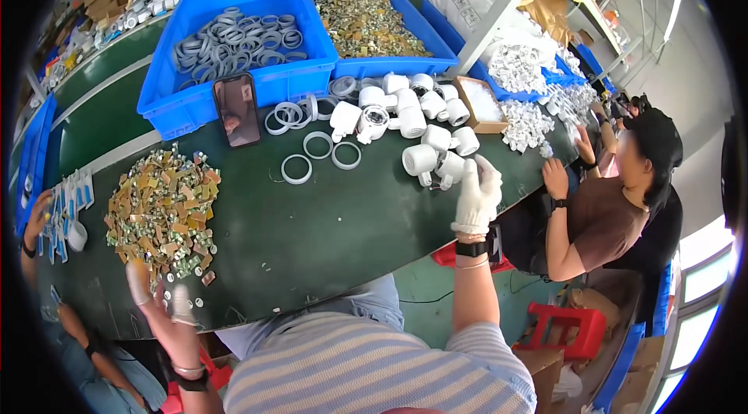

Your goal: The person assembles camera housings by hand, picking up a white housing, inserting a circuit board, and pressing a grey ring into the opening. They then pick up a white cap, press it onto the housing, and place the completed unit onto the table.

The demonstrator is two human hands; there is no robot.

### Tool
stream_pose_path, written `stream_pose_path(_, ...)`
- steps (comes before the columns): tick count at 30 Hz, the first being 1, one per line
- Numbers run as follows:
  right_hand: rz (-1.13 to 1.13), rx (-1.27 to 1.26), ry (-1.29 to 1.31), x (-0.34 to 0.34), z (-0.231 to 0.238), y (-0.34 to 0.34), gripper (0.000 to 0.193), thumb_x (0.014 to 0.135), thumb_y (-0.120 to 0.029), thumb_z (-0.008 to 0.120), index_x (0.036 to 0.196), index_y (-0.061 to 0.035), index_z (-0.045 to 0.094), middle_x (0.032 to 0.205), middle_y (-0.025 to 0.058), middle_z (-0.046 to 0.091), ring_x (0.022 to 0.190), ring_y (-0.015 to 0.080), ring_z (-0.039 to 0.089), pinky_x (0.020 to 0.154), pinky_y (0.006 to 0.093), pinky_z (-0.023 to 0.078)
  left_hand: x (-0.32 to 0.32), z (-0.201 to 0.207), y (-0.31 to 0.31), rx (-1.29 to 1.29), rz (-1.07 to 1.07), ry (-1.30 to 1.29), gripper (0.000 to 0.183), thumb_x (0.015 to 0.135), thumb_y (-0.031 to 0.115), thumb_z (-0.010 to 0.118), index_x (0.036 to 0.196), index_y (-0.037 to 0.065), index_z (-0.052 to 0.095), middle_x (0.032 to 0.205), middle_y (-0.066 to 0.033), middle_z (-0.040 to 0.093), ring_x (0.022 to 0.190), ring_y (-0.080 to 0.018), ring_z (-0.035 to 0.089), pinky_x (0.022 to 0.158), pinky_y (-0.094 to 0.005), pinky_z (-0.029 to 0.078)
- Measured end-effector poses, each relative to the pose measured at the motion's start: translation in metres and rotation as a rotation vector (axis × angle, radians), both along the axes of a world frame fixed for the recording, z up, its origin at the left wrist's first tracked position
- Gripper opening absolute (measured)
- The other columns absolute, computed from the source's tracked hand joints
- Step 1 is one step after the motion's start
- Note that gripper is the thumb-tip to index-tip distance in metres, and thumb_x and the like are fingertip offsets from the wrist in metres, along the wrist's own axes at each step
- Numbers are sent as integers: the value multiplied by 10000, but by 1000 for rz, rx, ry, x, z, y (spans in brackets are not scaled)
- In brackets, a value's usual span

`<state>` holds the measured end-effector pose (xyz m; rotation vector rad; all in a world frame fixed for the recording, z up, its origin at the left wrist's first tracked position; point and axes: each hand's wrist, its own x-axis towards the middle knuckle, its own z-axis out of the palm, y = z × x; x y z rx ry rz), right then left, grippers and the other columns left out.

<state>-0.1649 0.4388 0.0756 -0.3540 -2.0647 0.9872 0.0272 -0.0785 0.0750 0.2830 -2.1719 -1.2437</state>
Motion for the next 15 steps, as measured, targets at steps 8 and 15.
stream_pose_path(8,-15,889,-246,-31,5,-59,520,767,-434,850,1106,-69,699,920,153,687,975,389,655,950,546,483,-41,4,85,265,-460,-143,789,919,-10,750,1604,72,367,1587,-119,442,1450,-263,464,1119,-420,466)
stream_pose_path(15,504,565,-40,40,34,-162,471,758,-267,865,1166,-74,733,1048,150,715,1026,368,654,912,492,497,-55,7,123,824,-868,-443,797,1073,151,604,1696,134,107,1599,-139,424,1395,-234,512,1124,-412,465)
